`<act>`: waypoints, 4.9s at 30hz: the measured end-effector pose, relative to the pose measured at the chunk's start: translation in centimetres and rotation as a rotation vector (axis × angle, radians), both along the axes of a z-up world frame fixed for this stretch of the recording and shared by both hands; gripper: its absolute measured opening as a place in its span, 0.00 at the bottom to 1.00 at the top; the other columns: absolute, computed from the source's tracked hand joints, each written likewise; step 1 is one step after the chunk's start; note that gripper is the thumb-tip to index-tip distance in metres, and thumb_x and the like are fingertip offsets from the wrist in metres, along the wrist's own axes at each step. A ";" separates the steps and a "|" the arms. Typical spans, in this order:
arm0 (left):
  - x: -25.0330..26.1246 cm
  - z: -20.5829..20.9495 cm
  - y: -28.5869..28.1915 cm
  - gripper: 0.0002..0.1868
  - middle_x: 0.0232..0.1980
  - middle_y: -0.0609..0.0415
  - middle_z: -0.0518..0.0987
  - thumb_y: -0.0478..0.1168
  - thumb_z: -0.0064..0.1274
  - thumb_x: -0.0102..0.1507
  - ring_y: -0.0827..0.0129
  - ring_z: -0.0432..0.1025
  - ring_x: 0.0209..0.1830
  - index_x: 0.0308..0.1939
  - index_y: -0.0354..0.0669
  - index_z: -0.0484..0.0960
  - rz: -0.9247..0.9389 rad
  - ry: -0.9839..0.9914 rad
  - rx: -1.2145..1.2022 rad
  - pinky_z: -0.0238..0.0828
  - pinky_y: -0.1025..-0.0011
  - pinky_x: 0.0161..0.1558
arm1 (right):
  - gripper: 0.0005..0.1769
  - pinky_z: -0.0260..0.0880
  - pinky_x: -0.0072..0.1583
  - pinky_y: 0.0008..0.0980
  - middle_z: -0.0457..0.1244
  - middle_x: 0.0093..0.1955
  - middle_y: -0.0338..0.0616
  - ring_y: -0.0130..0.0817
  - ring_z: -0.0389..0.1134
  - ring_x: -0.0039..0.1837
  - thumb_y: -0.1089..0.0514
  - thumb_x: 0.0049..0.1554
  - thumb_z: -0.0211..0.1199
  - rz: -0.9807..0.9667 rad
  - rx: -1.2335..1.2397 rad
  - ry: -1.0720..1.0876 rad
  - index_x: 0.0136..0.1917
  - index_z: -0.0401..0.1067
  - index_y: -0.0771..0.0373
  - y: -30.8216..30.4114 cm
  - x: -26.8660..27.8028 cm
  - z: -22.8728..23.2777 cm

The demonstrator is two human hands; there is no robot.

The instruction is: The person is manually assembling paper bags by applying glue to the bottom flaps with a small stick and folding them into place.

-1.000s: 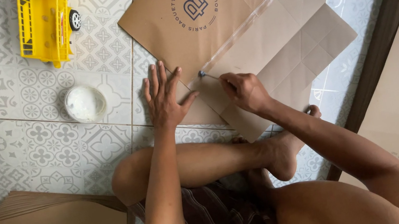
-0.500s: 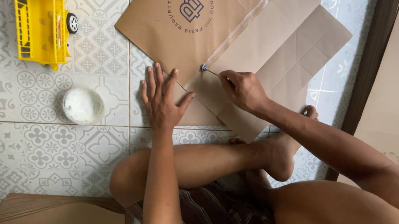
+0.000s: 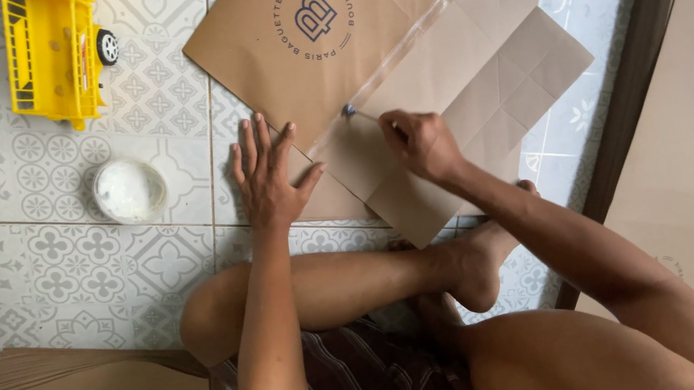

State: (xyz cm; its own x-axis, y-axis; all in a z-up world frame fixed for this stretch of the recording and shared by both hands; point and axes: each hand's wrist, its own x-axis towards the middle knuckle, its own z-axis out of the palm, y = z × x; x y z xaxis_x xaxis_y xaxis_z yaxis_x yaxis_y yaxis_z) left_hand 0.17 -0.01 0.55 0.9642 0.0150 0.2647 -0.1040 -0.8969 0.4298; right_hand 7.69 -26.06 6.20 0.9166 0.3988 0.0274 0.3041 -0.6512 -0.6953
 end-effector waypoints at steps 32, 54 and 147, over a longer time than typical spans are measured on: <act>-0.2 1.7 -0.6 0.41 0.81 0.43 0.57 0.67 0.55 0.62 0.52 0.45 0.83 0.74 0.54 0.69 0.011 0.154 -0.015 0.34 0.50 0.78 | 0.10 0.51 0.32 0.23 0.64 0.33 0.40 0.24 0.54 0.31 0.64 0.67 0.65 -0.443 0.037 -0.138 0.48 0.81 0.74 -15.0 15.8 -2.1; -0.1 1.7 -0.6 0.41 0.81 0.42 0.58 0.67 0.55 0.62 0.51 0.46 0.83 0.73 0.53 0.70 0.008 0.136 -0.018 0.35 0.49 0.78 | 0.08 0.50 0.33 0.25 0.61 0.31 0.39 0.24 0.50 0.30 0.67 0.66 0.64 -0.420 -0.044 -0.138 0.50 0.81 0.76 -14.3 14.6 -1.9; 2.6 -7.1 2.4 0.29 0.78 0.43 0.63 0.51 0.60 0.57 0.43 0.45 0.81 0.61 0.47 0.83 -0.064 0.094 -0.067 0.38 0.43 0.74 | 0.11 0.73 0.43 0.41 0.66 0.40 0.56 0.52 0.71 0.40 0.54 0.62 0.70 0.411 0.373 0.081 0.53 0.81 0.64 18.7 2.7 5.0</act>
